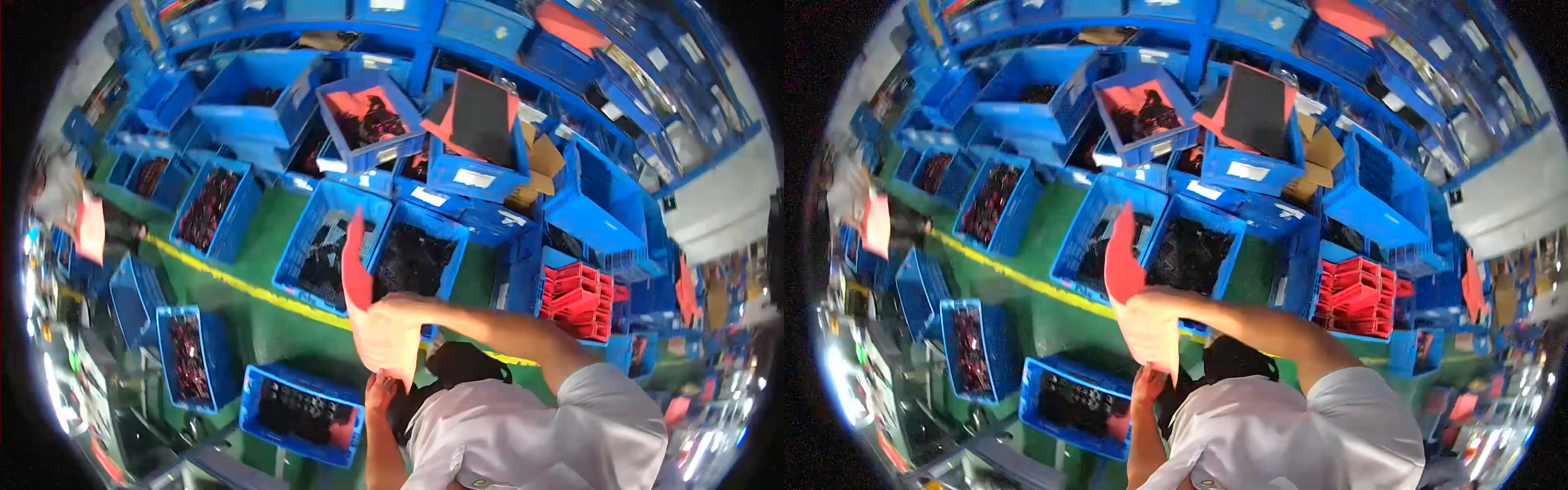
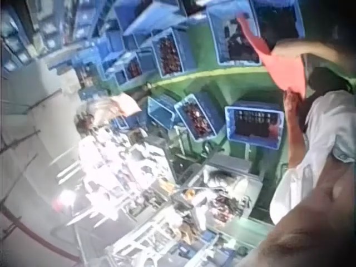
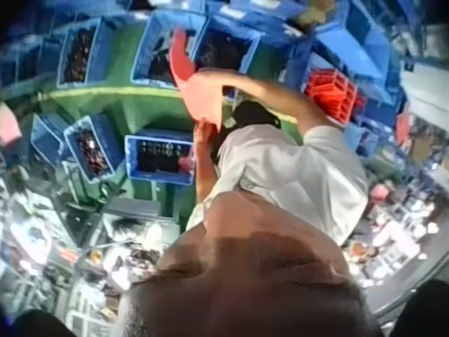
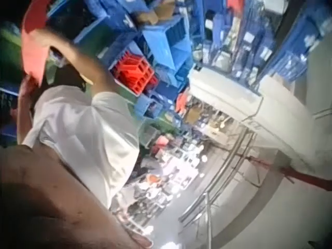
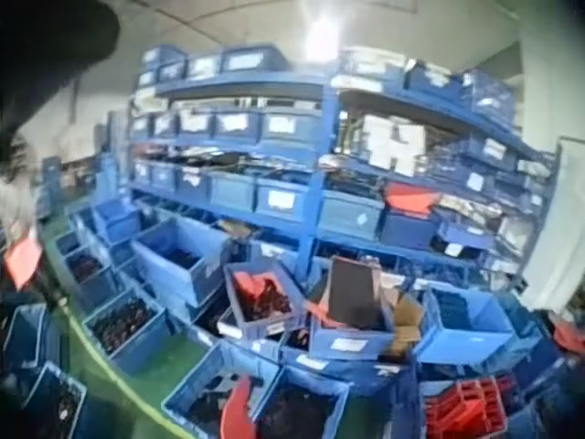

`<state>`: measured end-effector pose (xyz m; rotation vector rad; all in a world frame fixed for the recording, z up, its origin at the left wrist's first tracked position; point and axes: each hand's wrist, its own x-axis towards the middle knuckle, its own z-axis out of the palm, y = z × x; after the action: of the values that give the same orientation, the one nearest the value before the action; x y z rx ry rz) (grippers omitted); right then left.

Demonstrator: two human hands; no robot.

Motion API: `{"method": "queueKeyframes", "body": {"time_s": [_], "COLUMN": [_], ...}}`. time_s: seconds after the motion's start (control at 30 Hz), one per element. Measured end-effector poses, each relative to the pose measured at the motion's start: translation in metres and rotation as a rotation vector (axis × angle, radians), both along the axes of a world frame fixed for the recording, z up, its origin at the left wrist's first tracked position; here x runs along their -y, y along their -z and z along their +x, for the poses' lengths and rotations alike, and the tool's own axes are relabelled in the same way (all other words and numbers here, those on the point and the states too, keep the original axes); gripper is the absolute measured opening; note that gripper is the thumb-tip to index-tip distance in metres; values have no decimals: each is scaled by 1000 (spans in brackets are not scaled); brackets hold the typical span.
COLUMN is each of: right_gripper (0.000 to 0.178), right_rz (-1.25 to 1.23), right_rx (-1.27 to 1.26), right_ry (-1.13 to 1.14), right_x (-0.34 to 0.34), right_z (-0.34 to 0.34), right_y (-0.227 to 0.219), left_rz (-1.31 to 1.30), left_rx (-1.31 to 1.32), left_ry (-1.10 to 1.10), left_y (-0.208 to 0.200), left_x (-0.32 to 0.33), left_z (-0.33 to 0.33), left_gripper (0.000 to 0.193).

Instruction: Assembling and organizing electronic circuit boards on a factory production line.

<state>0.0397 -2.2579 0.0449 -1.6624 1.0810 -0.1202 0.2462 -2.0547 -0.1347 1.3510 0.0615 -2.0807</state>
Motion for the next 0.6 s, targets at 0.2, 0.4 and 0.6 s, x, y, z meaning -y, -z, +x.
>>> {"method": "queueKeyframes", "body": {"time_s": [0.2,0.4,0.6], "right_gripper": [41,62,62], "right_rz": [-472,-427,-368], "right_rx": [80,341,502], "right_ry": [327,908,1156], "right_x": [69,110,168], "right_z": [-209,-395,-531], "right_y": [-97,-117,-4], "left_rz": [-240,-661,-908], "left_rx": [68,146,452], "left_ry": [154,122,294], "left_y": [-73,-104,-117], "left_x": [170,344,458], "left_z": [-113,-259,-360], "left_gripper": [27,9,19]}}
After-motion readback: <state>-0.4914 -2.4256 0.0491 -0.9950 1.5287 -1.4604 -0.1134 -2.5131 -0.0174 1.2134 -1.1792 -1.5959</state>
